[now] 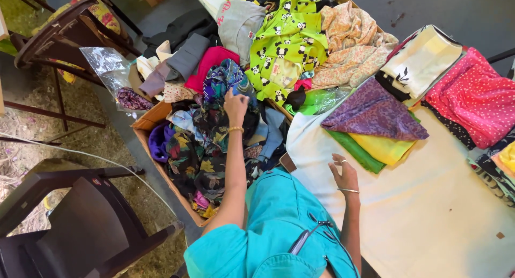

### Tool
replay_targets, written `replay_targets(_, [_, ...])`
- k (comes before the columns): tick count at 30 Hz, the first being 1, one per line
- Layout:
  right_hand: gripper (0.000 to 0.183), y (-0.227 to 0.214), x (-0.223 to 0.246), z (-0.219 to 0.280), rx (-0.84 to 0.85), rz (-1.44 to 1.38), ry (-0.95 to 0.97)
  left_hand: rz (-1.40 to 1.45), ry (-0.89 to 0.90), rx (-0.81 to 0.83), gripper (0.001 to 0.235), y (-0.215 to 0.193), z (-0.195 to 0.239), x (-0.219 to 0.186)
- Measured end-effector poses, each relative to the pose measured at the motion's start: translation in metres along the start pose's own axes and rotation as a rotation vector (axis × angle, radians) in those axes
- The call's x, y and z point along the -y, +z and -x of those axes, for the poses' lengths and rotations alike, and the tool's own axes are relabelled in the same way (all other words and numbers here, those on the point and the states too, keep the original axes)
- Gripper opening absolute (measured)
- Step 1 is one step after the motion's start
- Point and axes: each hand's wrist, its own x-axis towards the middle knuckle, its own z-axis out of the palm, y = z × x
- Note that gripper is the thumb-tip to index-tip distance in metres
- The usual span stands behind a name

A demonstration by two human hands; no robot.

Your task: Fold and organize various items of clothing on a flat surface.

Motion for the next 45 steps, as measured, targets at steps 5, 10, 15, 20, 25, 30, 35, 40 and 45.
replay_targets(5, [0.039, 0.003, -0.002, 0.007, -0.005, -0.020, -0.016, -0.040, -0.018, 0.024, 0.044, 0.015, -0.024, -0.047])
replay_targets(10, [0.040, 0.007, -0.025, 0.007, -0.017, -0.037, 0.025, -0.140, 0.400, -0.215, 0.080, 0.031, -0.027, -0.103])
replay_targets(15, [0.039, -0.001, -0.009, 0.010, -0.061, -0.032, 0.006, -0.523, 0.602, 0.020, 0.031, 0.085, -0.051, -0.090])
replay_targets(20, [0.042, 0.003, -0.020, 0.016, -0.084, -0.082, 0.030, 0.176, 0.524, -0.024, 0.032, -0.002, 0.010, -0.162])
replay_targets(25, [0.062, 0.005, 0.024, -0.004, -0.084, -0.145, 0.001, 0.791, 0.389, -0.012, 0.029, -0.072, 0.154, -0.201])
replay_targets(30, [0.071, 0.087, -0.056, -0.021, 0.131, -0.726, -0.189, 0.767, 0.406, 0.589, 0.031, -0.100, 0.239, -0.206])
replay_targets(35, [0.041, 0.127, -0.084, -0.006, -0.006, -0.283, -0.308, 0.519, 0.924, 0.464, 0.023, -0.123, 0.236, -0.196])
replay_targets(40, [0.036, 0.092, -0.016, 0.027, 0.079, -0.278, -0.342, 0.329, 0.733, 0.109, 0.048, -0.129, 0.181, -0.177])
replay_targets(45, [0.065, 0.103, -0.045, 0.057, 0.799, -0.807, -0.453, -0.317, 1.048, -0.001, 0.065, -0.075, 0.143, -0.149])
